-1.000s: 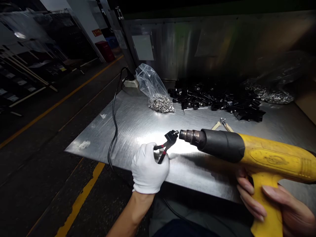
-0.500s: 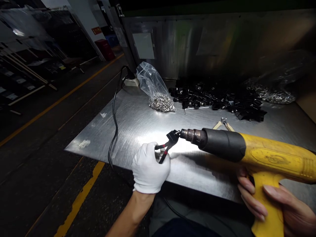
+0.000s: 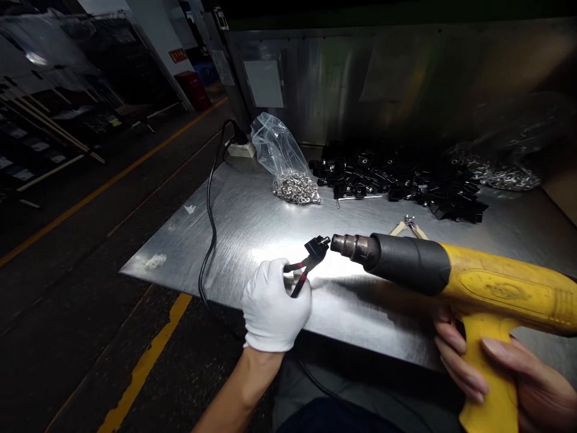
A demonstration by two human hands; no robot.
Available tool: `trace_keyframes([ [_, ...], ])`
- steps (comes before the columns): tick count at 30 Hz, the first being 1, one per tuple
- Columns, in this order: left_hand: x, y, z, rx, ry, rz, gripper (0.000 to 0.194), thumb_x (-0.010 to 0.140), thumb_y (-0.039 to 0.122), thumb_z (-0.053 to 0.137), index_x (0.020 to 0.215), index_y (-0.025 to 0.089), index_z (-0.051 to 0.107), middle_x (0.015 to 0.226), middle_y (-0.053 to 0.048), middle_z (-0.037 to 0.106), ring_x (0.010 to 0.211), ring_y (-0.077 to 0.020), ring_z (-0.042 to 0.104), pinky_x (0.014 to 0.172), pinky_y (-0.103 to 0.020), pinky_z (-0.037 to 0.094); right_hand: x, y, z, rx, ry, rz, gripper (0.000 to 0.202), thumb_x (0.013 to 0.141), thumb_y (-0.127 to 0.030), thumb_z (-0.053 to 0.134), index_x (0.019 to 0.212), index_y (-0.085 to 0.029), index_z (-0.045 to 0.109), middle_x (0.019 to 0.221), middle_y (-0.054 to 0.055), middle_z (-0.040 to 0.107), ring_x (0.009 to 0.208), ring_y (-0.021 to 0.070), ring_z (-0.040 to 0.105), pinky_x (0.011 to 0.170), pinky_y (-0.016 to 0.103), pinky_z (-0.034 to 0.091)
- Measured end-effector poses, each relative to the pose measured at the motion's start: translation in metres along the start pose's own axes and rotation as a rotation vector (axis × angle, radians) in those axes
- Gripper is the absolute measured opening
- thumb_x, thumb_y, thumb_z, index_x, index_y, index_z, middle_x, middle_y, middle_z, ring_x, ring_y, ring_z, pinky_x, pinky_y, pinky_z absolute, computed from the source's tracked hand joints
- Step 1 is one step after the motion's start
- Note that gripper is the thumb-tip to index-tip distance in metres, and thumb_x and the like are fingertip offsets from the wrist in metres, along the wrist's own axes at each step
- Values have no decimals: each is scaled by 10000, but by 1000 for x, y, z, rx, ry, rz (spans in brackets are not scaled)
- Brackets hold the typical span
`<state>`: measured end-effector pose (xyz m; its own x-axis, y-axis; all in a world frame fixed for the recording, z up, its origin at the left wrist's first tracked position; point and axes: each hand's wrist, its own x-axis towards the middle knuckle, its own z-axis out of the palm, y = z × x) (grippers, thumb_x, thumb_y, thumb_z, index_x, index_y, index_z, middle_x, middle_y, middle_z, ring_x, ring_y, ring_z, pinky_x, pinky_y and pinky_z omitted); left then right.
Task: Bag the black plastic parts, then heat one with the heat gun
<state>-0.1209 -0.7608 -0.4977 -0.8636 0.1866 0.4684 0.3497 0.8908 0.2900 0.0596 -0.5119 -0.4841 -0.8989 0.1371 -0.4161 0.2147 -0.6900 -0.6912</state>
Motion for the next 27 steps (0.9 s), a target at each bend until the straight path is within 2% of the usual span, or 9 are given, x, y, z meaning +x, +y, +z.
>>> trace_keyframes([
  [21, -1, -1, 0, -30, 3, 2, 197, 740, 261, 638, 916, 200, 573, 788, -51, 625, 720, -237, 608, 650, -357, 445, -1, 0, 1, 7, 11, 12, 311, 772, -402, 651, 1024, -238, 569, 833, 37, 507, 496, 100, 400, 433, 253, 356],
  [27, -1, -1, 0, -19, 18, 8, 166, 738, 255, 641, 871, 215, 550, 764, -48, 611, 720, -245, 598, 652, -362, 433, 0, 3, -8, -10, -14, 16, 323, 792, -416, 618, 1059, -241, 572, 843, 37, 505, 504, 102, 407, 454, 260, 379],
])
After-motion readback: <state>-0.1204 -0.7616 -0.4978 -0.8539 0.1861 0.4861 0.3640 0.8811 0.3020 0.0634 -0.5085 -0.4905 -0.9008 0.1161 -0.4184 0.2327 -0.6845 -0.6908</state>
